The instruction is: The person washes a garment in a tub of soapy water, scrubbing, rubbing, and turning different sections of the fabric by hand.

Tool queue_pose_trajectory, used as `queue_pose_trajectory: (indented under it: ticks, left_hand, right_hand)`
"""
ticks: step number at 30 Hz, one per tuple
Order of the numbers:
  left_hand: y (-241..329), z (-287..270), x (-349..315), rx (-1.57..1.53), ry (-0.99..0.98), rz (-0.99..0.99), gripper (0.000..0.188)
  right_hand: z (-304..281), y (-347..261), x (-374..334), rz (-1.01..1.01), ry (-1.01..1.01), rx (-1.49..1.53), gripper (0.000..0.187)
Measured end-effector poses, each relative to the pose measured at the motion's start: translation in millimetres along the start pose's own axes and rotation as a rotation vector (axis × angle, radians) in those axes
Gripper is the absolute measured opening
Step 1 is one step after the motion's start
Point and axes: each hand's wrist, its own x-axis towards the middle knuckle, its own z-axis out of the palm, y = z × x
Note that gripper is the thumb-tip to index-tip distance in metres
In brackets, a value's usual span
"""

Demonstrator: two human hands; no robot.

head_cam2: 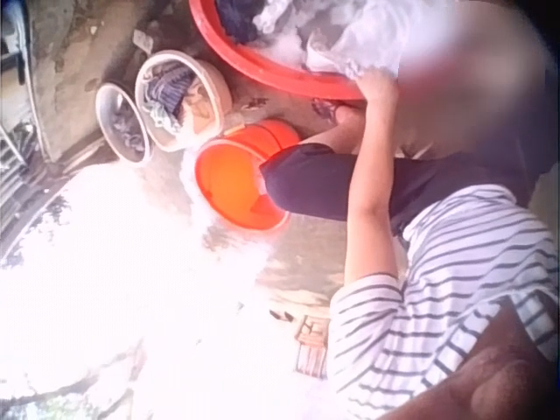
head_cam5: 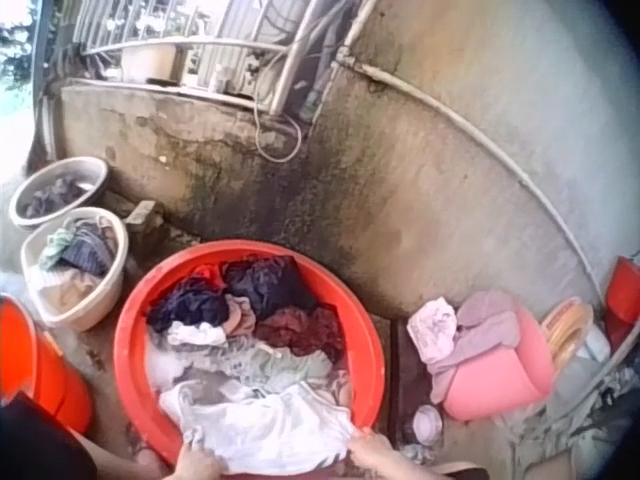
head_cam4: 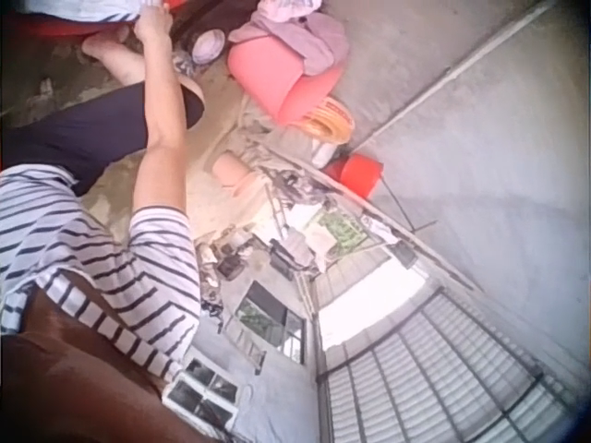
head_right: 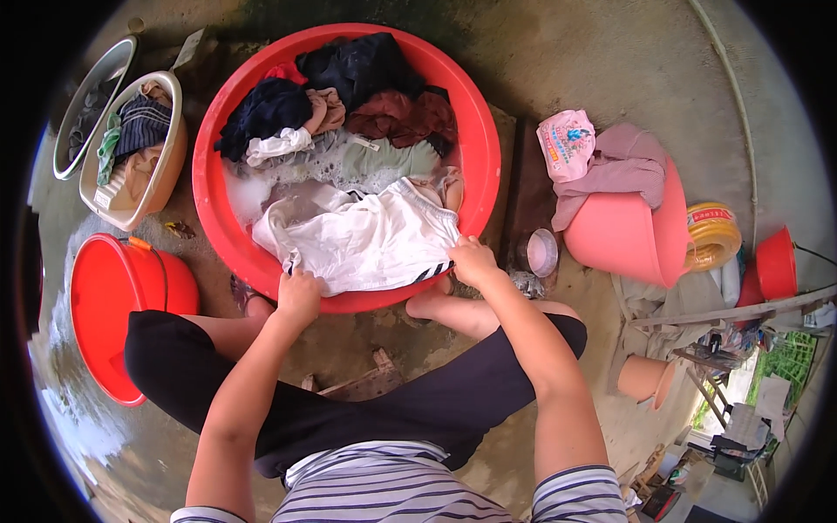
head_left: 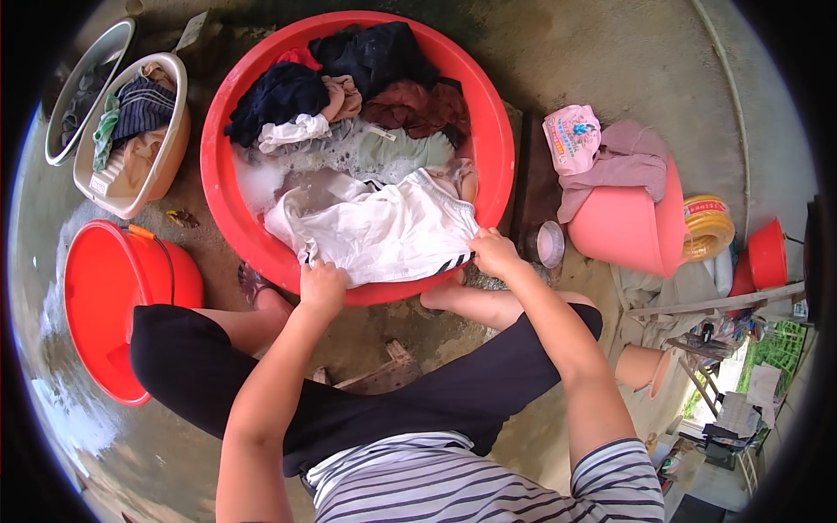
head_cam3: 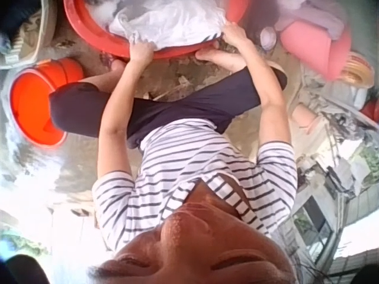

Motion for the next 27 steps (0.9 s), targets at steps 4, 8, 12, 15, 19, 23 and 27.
queue_pose_trajectory:
  ticks: [4, 8, 12, 15, 19, 23, 27]
  left_hand:
    - [1.1, 8.3, 3.5, -0.055, -0.109, -0.007, 0.012]
    - [-10.6, 4.2, 18.6, -0.325, 0.068, -0.202, 0.008]
    - [-52.8, 12.6, 46.8, -0.272, 0.448, -0.269, 0.023]
    - [-74.4, 12.2, 65.4, -0.076, 0.520, -0.247, 0.028]
    - [-121.8, 22.3, 72.2, 0.161, 0.286, -0.093, 0.026]
    - [-152.4, -17.6, 81.0, -0.085, 0.110, -0.073, 0.017]
    - [-211.4, -40.2, 68.2, -0.494, 0.580, -0.339, 0.009]
  right_hand:
    - [-4.7, -4.3, 9.5, 0.047, -0.115, 0.057, 0.017]
    - [-6.7, -0.3, 30.9, 0.214, 0.183, 0.328, 0.014]
    - [6.5, -4.9, 75.1, 0.301, 0.275, 0.446, 0.018]
    - [22.9, -11.4, 108.1, 0.234, 0.512, 0.298, 0.023]
    - [32.8, -12.0, 127.8, 0.506, 0.266, 0.057, 0.034]
    - [10.3, 52.9, 121.7, 0.489, 0.321, 1.169, 0.028]
    - [-85.3, 99.7, 82.4, 0.342, 0.386, 2.101, 0.013]
